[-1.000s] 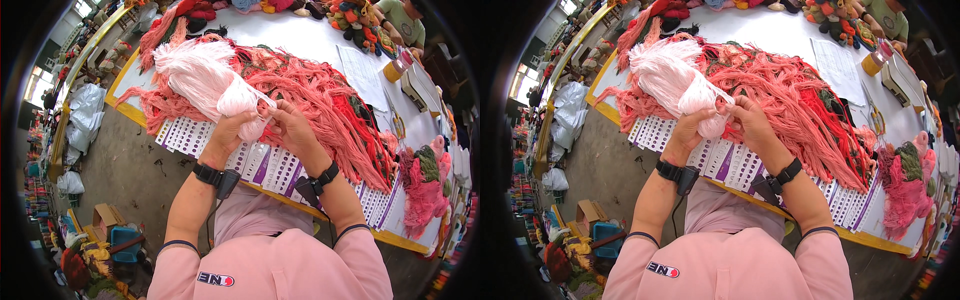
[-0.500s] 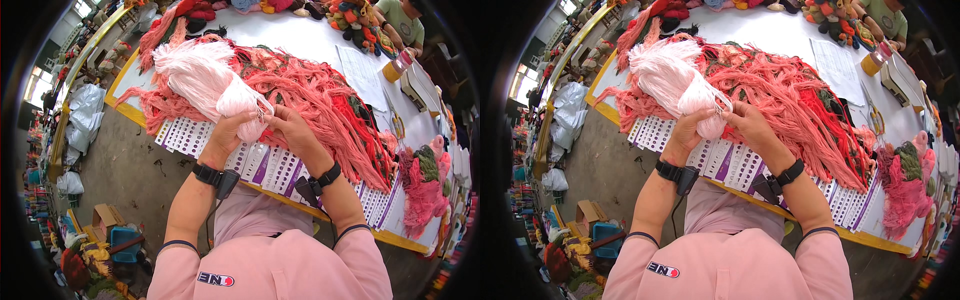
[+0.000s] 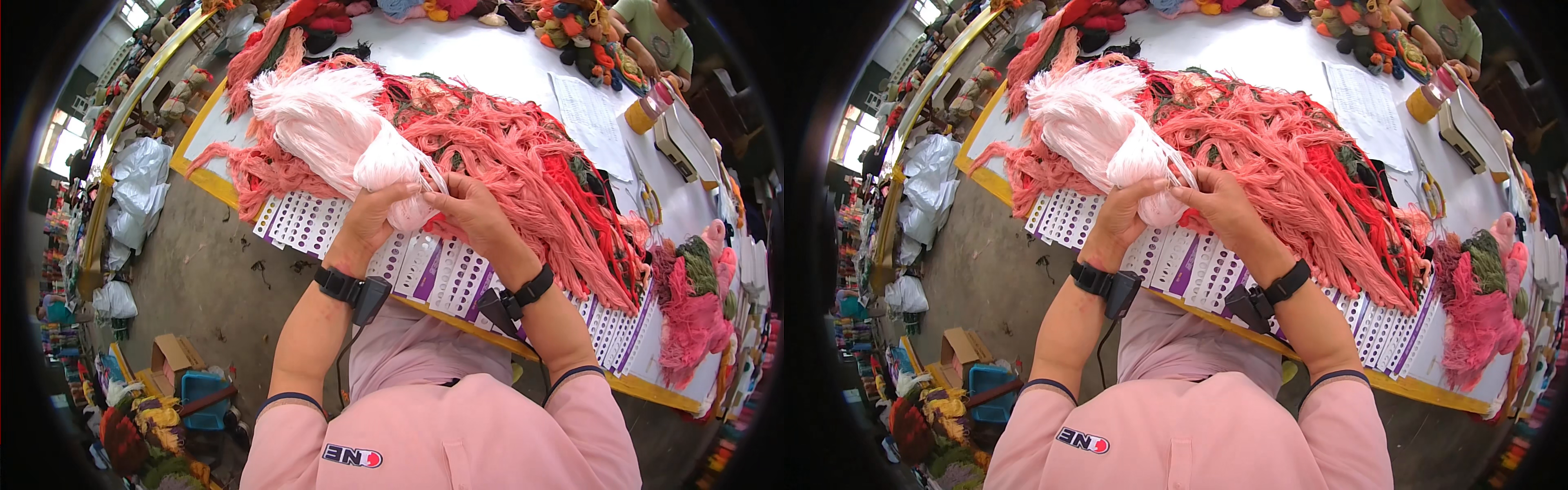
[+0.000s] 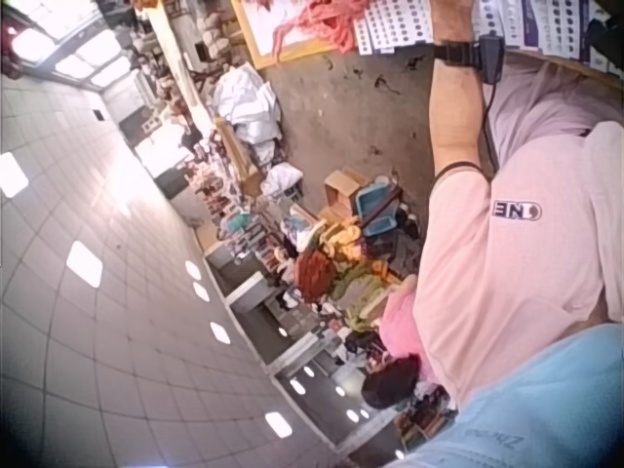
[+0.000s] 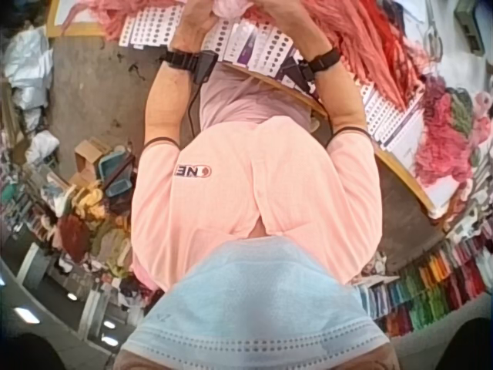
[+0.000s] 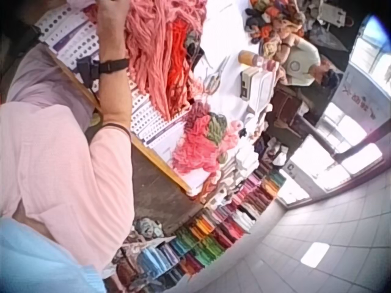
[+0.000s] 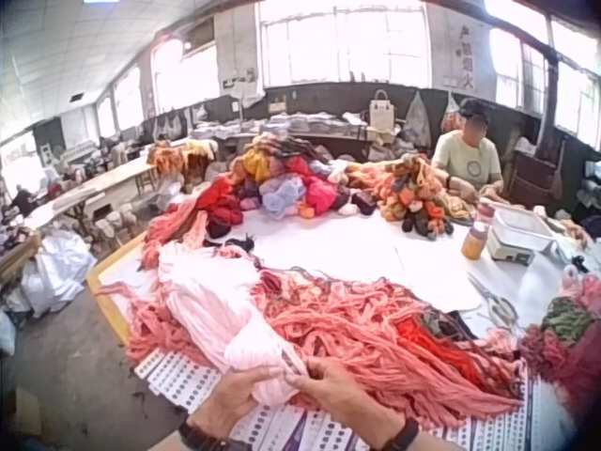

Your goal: The person pulls strands of pink thread from a bundle and loops them through holes in a paper card. They then pick up a bundle of light pink thread, separate a strand, and loop it through a hole in another card.

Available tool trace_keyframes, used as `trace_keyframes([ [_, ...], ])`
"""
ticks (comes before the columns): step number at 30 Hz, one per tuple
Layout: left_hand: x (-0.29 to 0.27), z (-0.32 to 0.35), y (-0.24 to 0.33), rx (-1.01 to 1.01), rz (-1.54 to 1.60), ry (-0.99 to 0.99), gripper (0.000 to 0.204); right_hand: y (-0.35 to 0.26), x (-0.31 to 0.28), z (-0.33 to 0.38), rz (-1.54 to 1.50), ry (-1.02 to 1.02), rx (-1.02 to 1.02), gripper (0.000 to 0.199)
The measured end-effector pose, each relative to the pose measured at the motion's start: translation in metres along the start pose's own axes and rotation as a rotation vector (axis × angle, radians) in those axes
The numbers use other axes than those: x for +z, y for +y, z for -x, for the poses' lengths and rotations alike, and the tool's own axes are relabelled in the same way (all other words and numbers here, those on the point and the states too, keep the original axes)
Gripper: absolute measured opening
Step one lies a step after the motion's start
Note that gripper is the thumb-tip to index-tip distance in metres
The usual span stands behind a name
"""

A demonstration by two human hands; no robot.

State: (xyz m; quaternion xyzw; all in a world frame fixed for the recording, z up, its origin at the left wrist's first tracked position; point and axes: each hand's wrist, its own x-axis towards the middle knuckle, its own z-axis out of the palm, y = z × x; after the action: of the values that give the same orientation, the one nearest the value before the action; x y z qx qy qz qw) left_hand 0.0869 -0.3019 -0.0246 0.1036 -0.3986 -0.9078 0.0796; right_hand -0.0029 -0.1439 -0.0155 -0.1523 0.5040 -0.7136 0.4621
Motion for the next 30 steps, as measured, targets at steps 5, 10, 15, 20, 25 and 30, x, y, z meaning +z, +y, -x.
trace_keyframes([
  [5, 0.0, -0.002, 0.004, -0.059, 0.124, -0.048, 0.036, 0.002, -0.006, -0.003, -0.157, 0.004, -0.053, 0.012],
  [10, -0.001, 0.0, 0.002, -0.051, 0.132, 0.007, 0.037, -0.001, 0.009, -0.002, 0.067, 0.083, -0.005, 0.014],
  [15, 0.004, 0.0, -0.001, 0.015, 0.004, -0.006, 0.039, 0.006, 0.004, -0.006, 0.057, 0.046, -0.127, 0.015],
  [20, 0.005, -0.002, 0.001, 0.012, 0.005, -0.034, 0.036, 0.002, 0.006, 0.001, 0.058, 0.038, -0.091, 0.014],
  [25, 0.002, -0.001, -0.002, 0.02, -0.019, -0.072, 0.033, -0.002, 0.004, 0.006, -0.014, 0.041, -0.048, 0.013],
  [30, 0.001, 0.001, -0.001, -0.004, -0.009, -0.075, 0.036, -0.001, 0.002, 0.007, -0.06, 0.024, -0.005, 0.011],
])
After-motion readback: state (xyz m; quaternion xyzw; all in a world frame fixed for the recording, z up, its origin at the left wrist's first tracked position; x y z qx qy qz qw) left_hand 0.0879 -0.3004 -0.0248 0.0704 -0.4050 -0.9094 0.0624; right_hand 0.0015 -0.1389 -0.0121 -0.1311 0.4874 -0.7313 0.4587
